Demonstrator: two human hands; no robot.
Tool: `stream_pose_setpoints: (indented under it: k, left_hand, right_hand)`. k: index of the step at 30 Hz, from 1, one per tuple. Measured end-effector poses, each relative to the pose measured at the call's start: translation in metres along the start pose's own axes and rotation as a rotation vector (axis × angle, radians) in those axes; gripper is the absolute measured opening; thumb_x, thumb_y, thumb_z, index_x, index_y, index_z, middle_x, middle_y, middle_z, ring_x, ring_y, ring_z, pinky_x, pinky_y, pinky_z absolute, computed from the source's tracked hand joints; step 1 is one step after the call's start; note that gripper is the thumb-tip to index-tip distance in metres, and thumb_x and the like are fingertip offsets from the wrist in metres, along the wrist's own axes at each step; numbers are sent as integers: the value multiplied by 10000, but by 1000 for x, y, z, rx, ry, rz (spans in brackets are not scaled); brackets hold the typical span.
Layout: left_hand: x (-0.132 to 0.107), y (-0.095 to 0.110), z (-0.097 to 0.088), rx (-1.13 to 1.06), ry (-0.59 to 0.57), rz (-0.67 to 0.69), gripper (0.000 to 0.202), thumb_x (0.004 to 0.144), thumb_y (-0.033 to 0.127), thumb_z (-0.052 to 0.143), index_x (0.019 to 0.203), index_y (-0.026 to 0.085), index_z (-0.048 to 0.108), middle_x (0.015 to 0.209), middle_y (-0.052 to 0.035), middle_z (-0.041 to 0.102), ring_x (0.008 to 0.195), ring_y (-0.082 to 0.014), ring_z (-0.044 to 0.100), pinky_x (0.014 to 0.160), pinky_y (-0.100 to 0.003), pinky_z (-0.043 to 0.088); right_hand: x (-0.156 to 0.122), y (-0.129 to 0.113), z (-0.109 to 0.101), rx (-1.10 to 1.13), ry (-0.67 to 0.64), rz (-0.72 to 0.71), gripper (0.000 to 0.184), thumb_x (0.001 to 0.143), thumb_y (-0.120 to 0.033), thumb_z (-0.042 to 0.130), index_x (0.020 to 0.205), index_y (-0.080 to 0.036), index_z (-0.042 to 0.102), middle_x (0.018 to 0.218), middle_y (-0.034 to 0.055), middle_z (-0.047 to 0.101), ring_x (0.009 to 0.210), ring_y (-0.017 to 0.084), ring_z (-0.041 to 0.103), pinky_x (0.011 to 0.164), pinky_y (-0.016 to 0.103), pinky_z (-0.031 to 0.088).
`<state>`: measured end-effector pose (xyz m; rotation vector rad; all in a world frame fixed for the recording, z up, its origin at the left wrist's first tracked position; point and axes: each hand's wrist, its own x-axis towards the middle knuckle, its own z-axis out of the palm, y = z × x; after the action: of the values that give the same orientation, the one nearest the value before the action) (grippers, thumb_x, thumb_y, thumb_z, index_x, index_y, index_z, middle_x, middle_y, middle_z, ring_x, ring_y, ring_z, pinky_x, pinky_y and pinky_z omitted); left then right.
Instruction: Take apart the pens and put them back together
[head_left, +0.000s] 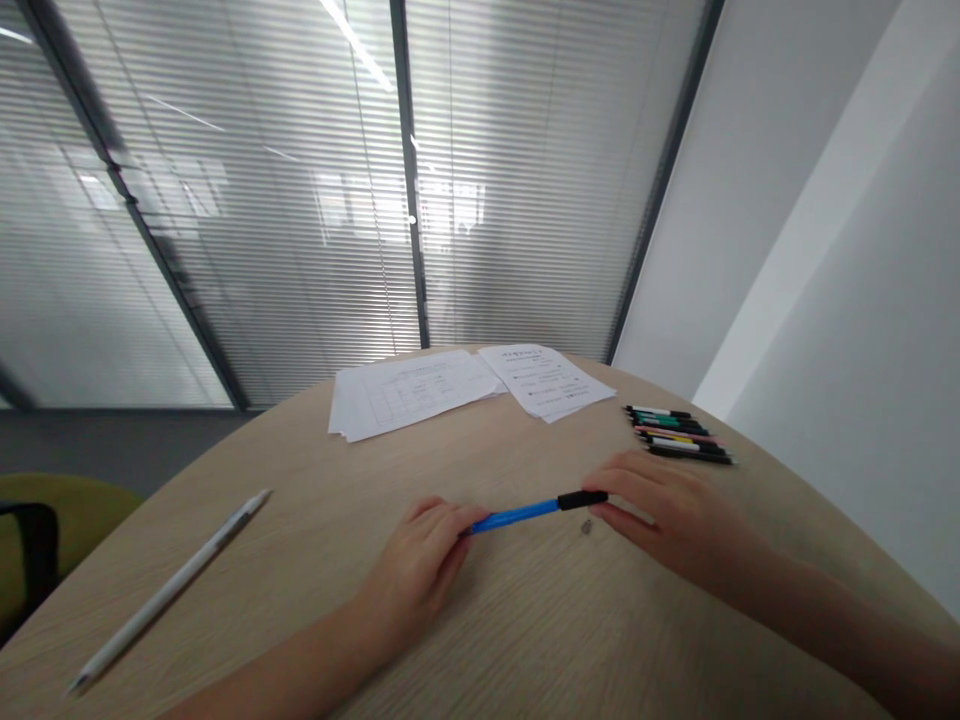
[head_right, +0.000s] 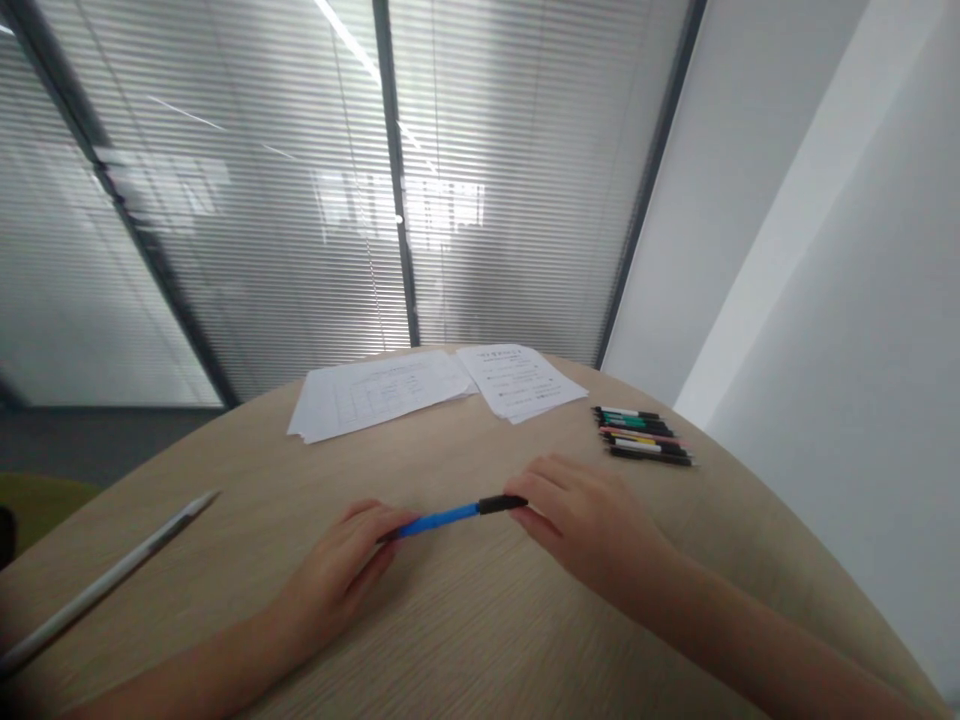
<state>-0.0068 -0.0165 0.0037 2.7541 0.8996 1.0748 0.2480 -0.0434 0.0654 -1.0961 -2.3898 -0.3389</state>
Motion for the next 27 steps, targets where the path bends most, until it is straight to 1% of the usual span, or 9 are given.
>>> stream_pose_setpoints:
  k: [4,7,11,17,19,23,27]
  left_hand:
    - [0,0,0,7,-14,-13,284,791,114,369,1039,217,460,840,-46,635,764,-180,583,742,-341,435]
    - [1,0,-1,10,-16,0,280,792,120,363,1035,217,464,834,-46,638,758,-180,583,740,-343,435]
    - [1,2,-2,21,-50,-16,293,792,108,366,1044,223,461,861,-45,640,770,-179,585,740,-340,431]
    - [1,1,-1,10,-21,29,306,789,99,399,1064,221,457,846,-38,645,743,-168,591,735,-328,429]
    - [0,0,-1,-3,-26,46,316,792,95,396,1076,224,449,866,-40,648,756,-165,594,749,-327,426]
    - [-2,-1,0,-53,-74,39,343,798,106,400,1105,251,446,933,-33,645,809,-165,592,813,-345,398]
    - [-3,1,2,-43,-81,65,340,813,122,374,1122,248,438,941,-48,644,805,-167,594,814,-362,392]
  right_hand:
    - [1,2,-2,-42,13,-10,237,857,-239,356,816,-190,584,743,54,617,691,158,567,640,277,454]
    - [1,-1,-3,-70,16,-35,271,867,-252,334,803,-186,588,729,54,618,675,160,566,618,280,456]
    - [1,-6,-5,-105,40,-47,299,873,-267,323,784,-188,597,725,57,622,652,154,567,611,277,455]
    - [2,-8,-4,-122,82,-77,307,876,-265,324,765,-184,599,705,58,620,640,153,573,601,266,449]
    - [2,-8,-4,-121,77,-79,312,878,-258,319,763,-186,600,705,56,618,647,153,571,607,264,449]
    - [3,-8,-6,-113,47,-92,345,882,-232,291,746,-193,605,705,52,615,642,143,560,600,257,449]
    - [3,-13,-3,-80,34,-129,315,872,-211,318,736,-187,601,680,46,612,621,137,551,574,245,441]
